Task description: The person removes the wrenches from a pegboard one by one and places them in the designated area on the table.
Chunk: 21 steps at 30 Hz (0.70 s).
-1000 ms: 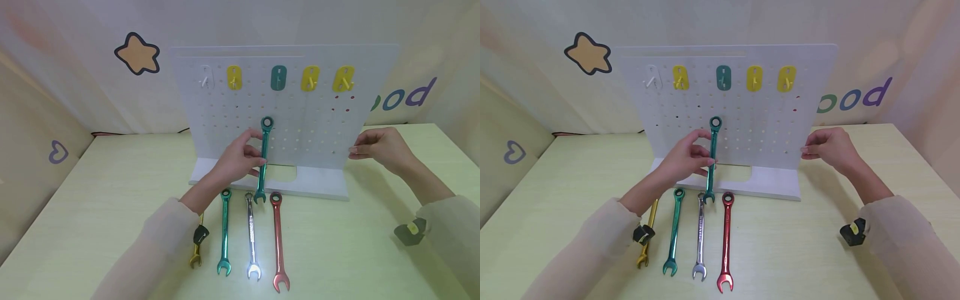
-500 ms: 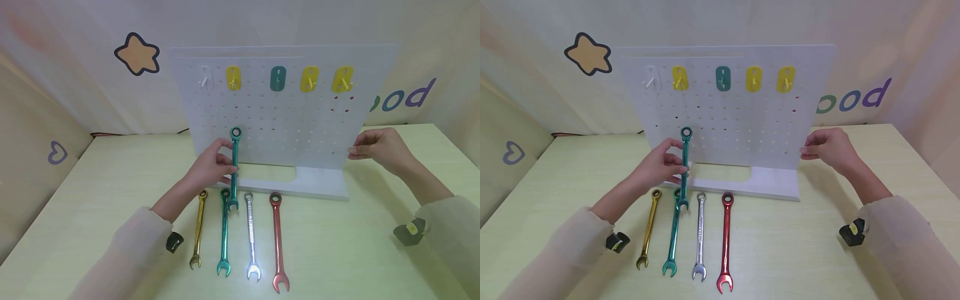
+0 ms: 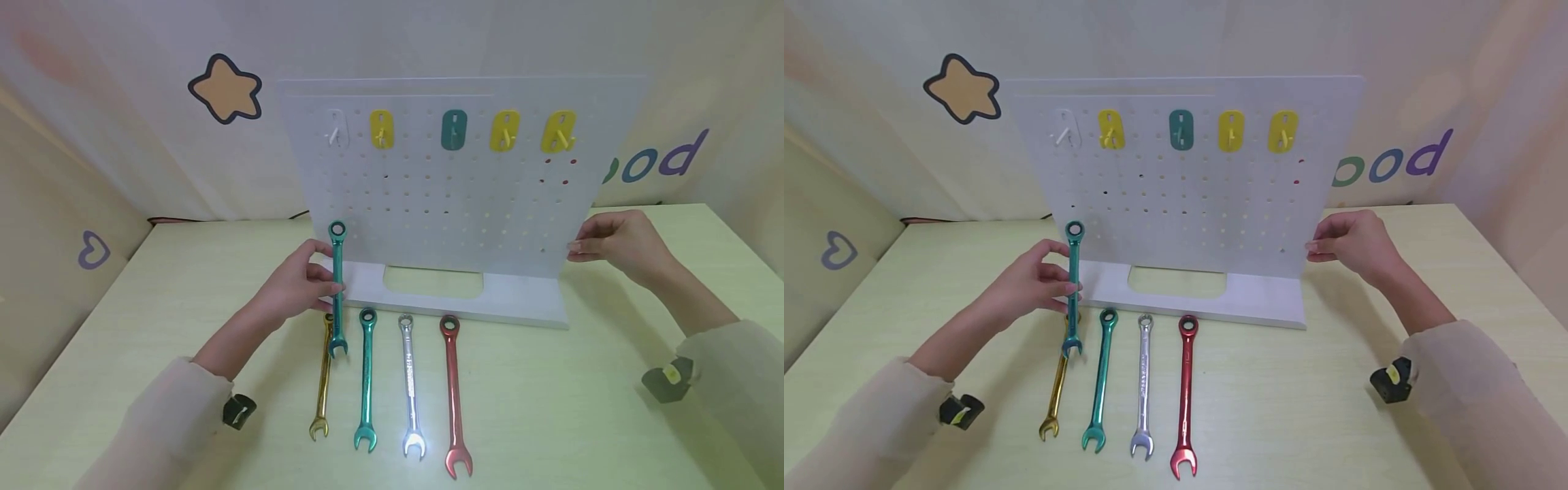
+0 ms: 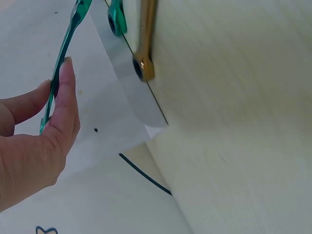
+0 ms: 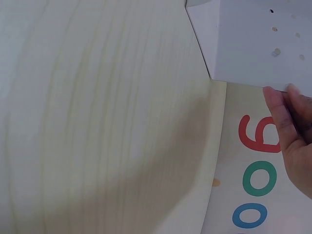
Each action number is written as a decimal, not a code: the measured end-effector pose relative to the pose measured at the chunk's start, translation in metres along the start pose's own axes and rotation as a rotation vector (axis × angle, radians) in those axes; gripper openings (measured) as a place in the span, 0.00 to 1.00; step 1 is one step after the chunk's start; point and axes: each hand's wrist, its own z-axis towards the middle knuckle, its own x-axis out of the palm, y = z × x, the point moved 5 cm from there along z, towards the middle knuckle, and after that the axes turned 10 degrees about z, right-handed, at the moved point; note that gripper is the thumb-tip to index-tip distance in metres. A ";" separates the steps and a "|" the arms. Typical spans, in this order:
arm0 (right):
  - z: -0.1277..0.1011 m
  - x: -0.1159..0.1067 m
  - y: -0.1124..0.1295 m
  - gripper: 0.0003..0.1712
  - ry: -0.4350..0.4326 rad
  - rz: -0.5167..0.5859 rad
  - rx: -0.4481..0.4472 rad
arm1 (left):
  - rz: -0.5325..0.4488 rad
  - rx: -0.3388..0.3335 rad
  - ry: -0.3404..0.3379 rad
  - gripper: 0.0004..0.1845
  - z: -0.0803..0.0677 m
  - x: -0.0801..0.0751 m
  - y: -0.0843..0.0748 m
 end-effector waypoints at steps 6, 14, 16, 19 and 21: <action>0.000 0.000 0.000 0.06 -0.003 0.007 0.007 | 0.015 -0.028 0.010 0.25 -0.011 -0.014 0.019; 0.000 -0.001 0.000 0.07 -0.002 0.002 0.009 | 0.027 -0.085 0.072 0.25 -0.025 -0.019 0.043; 0.000 -0.001 0.000 0.06 -0.002 0.006 0.008 | 0.036 -0.098 0.088 0.24 -0.028 -0.019 0.048; 0.000 -0.002 0.001 0.06 0.000 0.004 0.001 | 0.034 -0.115 0.108 0.24 -0.031 -0.018 0.053; 0.000 -0.002 0.001 0.06 0.000 0.004 -0.005 | 0.026 -0.121 0.120 0.24 -0.033 -0.017 0.056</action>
